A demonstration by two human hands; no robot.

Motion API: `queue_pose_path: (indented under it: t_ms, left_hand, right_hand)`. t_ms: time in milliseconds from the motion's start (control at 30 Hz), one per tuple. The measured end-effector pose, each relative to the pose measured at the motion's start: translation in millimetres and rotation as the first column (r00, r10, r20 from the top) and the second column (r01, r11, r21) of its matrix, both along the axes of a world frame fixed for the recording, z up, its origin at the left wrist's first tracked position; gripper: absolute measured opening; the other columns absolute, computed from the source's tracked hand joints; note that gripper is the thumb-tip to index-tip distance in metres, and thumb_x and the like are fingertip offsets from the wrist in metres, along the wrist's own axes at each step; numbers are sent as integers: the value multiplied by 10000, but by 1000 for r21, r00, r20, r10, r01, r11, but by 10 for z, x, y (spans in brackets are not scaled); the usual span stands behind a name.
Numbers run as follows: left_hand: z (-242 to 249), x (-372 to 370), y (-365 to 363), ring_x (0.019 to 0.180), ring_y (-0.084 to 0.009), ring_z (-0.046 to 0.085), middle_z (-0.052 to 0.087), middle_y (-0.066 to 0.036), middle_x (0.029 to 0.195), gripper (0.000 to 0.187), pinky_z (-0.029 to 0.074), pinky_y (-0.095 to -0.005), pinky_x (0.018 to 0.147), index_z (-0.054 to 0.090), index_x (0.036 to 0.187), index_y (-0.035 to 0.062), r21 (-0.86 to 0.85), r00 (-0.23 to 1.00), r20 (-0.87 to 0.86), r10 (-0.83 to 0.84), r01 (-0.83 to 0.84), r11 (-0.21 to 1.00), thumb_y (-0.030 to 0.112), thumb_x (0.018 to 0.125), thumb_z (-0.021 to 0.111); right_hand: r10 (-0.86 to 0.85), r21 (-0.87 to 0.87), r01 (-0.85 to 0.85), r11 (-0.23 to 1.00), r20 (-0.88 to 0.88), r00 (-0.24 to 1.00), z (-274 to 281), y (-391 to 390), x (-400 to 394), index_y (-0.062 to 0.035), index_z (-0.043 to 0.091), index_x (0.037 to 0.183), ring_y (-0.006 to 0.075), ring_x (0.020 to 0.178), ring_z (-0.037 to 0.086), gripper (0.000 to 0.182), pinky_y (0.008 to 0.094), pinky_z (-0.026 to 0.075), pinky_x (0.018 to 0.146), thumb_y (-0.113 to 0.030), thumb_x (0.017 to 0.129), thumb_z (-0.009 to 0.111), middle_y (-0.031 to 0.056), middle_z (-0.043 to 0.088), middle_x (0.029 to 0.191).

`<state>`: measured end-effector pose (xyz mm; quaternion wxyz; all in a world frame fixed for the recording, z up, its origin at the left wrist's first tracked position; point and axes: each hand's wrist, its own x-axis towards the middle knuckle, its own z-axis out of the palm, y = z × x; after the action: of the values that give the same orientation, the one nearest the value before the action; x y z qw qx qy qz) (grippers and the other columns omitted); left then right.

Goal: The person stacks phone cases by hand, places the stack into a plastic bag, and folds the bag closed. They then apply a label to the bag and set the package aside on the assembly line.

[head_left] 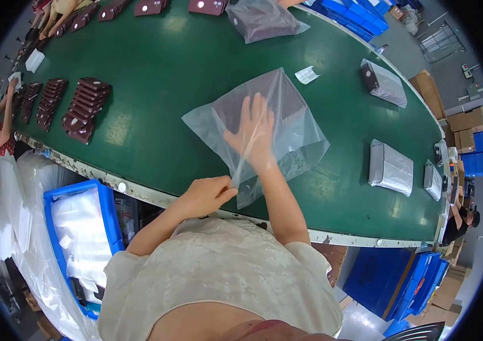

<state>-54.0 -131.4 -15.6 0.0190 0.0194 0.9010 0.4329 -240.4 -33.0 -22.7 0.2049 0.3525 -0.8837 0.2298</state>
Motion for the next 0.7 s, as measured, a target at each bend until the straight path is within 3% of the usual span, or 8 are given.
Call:
queue_pose_path:
  t_ms: [67,100,133,200,333,400,567,700]
  left_hand:
    - [-112,-130,-226,745,-221,644,641,-94,827,315,514,-369,637,564,934,21,217,931,363,37,-123,968,331,986,581]
    - [-110,-245,-266,745,-221,644,641,-94,827,315,514,-369,637,564,934,21,210,944,329,34,-108,972,331,986,581]
    - [-94,-334,-282,754,-208,653,652,-87,842,372,529,-355,652,572,957,23,423,911,376,168,-330,844,395,974,587]
    - [-99,-517,-298,773,-181,672,675,-73,871,497,559,-326,680,589,1001,28,714,784,536,313,-619,328,522,950,599]
    - [-672,-967,-378,773,-187,669,666,-57,889,412,571,-320,688,596,1038,57,783,828,495,264,-557,277,464,996,541]
    - [-682,-975,-370,809,-171,663,664,-50,943,338,566,-318,698,601,1055,74,728,842,461,281,-540,422,390,1034,485]
    - [-625,-559,-778,805,-156,649,654,-37,954,288,566,-324,697,605,1045,94,755,831,354,430,-525,393,337,1054,451]
    - [-649,-179,-1304,806,-148,641,651,-24,931,265,562,-331,707,594,1006,96,727,774,332,539,-574,377,326,1047,467]
  right_hand:
    - [-18,10,18,1000,-9,1000,-7,43,65,62,437,1426,443,1393,355,928,584,244,1119,-456,710,723,331,365,1494]
    - [-30,27,30,999,-9,1000,39,80,97,56,421,1440,442,1412,334,938,590,229,1127,-454,716,729,330,350,1504]
    - [-24,74,22,997,19,1000,117,124,153,51,401,1453,448,1417,322,955,593,222,1132,-461,720,736,329,332,1515]
    - [-23,108,23,994,-1,1000,194,177,238,46,381,1467,453,1422,311,974,597,215,1137,-468,723,743,328,314,1526]
    - [-3,102,7,995,-33,999,122,95,138,50,360,1475,474,1416,302,976,622,221,1125,-445,720,732,346,301,1521]
    - [28,65,-31,997,44,999,106,44,87,60,356,1474,486,1415,292,944,642,214,1121,-413,735,702,359,307,1511]
    - [101,-21,-101,995,29,994,9,-192,210,65,354,1471,491,1416,280,921,650,200,1121,-384,739,686,361,292,1515]
    - [89,53,-91,994,50,995,-79,-781,586,46,351,1478,538,1389,285,926,683,210,1094,-437,761,684,365,305,1498]
